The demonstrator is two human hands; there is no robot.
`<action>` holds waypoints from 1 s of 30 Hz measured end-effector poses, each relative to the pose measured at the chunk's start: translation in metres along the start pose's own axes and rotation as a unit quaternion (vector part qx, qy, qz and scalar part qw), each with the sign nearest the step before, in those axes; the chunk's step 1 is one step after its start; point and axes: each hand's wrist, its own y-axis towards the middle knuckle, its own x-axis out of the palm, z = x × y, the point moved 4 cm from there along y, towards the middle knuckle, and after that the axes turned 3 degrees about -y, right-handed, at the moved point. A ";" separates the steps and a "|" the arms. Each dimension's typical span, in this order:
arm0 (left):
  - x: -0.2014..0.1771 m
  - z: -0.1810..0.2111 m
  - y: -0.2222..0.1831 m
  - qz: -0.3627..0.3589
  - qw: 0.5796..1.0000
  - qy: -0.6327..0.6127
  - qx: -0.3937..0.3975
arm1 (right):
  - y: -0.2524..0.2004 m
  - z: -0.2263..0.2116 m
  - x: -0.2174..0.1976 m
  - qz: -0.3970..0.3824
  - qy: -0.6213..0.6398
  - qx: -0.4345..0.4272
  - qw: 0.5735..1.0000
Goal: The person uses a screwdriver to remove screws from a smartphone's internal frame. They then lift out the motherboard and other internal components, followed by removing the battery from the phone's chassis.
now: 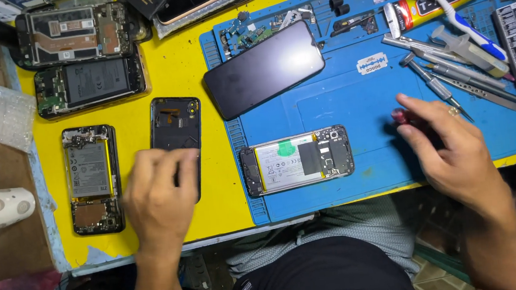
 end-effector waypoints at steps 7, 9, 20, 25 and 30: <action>0.026 0.086 0.024 -0.223 0.952 -0.098 0.187 | 0.000 -0.015 -0.002 -0.029 -0.037 -0.054 0.997; 0.026 0.092 0.028 -0.214 0.947 -0.033 0.236 | -0.009 -0.017 0.006 -0.056 -0.049 -0.044 0.996; 0.033 0.142 0.000 -0.194 0.979 0.032 0.055 | -0.026 -0.048 0.031 -0.057 -0.082 -0.082 0.992; 0.040 0.163 -0.012 -0.144 0.988 0.044 0.037 | -0.022 -0.045 0.036 -0.077 -0.144 -0.084 0.983; 0.033 0.157 -0.026 -0.176 0.978 -0.106 0.036 | -0.023 -0.038 0.041 -0.100 -0.149 -0.078 0.981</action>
